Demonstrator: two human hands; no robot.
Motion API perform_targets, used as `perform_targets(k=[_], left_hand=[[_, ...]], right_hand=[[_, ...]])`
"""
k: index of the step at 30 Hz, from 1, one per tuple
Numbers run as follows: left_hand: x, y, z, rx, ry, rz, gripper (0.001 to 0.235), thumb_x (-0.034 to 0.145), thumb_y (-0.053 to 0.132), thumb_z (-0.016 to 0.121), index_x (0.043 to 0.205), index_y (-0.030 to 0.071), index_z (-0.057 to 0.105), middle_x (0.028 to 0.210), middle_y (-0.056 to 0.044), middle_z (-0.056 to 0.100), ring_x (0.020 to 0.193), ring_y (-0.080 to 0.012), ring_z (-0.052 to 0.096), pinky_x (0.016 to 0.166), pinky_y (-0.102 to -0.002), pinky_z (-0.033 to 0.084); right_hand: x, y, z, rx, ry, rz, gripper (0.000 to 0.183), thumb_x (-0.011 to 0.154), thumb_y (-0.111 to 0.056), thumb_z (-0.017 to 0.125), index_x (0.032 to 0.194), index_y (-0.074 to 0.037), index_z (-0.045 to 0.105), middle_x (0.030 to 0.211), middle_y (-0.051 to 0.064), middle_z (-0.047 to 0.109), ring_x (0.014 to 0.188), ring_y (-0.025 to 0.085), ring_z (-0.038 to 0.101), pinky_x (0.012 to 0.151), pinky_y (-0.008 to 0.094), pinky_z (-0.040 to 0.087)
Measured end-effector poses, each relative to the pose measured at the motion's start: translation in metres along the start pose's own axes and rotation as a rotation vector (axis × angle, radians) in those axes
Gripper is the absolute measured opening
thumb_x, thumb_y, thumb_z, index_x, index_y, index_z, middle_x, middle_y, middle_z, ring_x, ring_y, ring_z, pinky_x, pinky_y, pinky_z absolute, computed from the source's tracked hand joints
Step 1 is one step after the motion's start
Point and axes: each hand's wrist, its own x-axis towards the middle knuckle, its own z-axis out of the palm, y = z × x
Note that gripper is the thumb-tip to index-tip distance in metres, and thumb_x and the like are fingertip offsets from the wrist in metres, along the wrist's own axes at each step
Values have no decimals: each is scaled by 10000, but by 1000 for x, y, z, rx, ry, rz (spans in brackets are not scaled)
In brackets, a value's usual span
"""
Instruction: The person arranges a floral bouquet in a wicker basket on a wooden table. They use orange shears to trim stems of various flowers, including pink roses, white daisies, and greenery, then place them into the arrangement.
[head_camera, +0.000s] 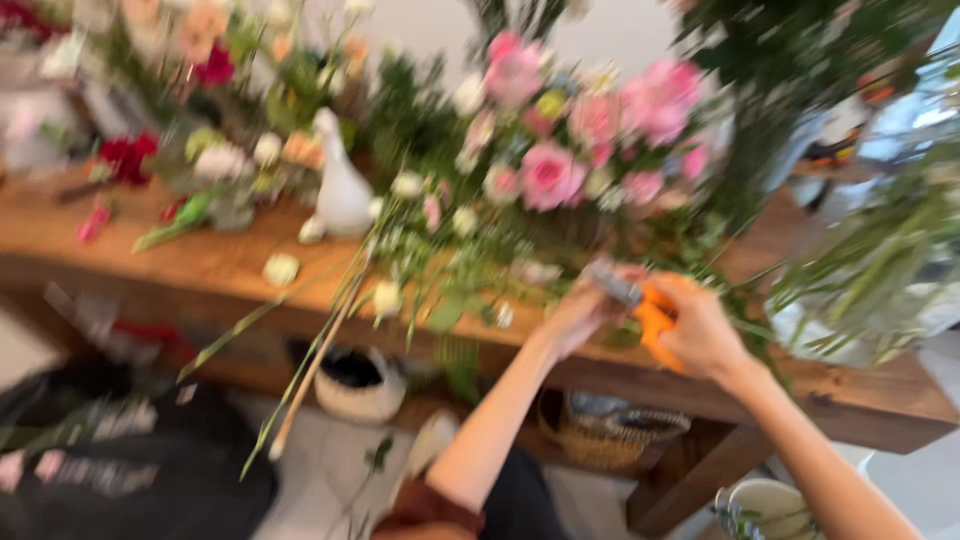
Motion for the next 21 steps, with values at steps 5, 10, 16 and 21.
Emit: perform_targets(k=[5, 10, 16, 21], left_hand=[[-3, 19, -9, 15, 125, 57, 195, 1004, 183, 640, 1132, 48, 698, 1003, -107, 740, 701, -150, 712, 578, -263, 575], [-19, 59, -22, -5, 204, 169, 248, 1011, 252, 642, 1010, 14, 713, 895, -113, 729, 654, -180, 719, 560, -247, 584], [-33, 143, -28, 272, 296, 211, 288, 1024, 289, 586, 915, 52, 710, 795, -104, 748, 566, -107, 666, 500, -226, 556], [-52, 231, -45, 704, 567, 144, 412, 1005, 373, 468, 1090, 20, 663, 774, -71, 692, 540, -106, 574, 505, -174, 490]], right_hand=[[9, -3, 10, 21, -2, 22, 249, 830, -68, 630, 1073, -104, 669, 856, 40, 667, 739, 157, 577, 705, 311, 447], [9, -10, 15, 89, -6, -3, 307, 855, -73, 684, 1160, -89, 661, 982, 39, 714, 870, 111, 622, 821, 269, 465], [17, -16, 34, -66, -100, 119, 336, 874, -185, 706, 1200, -128, 653, 1001, 37, 705, 747, 259, 615, 673, 338, 415], [28, -3, 51, -278, -280, 269, 636, 758, -115, 570, 1386, -217, 574, 1234, 30, 704, 977, 366, 687, 786, 448, 508]])
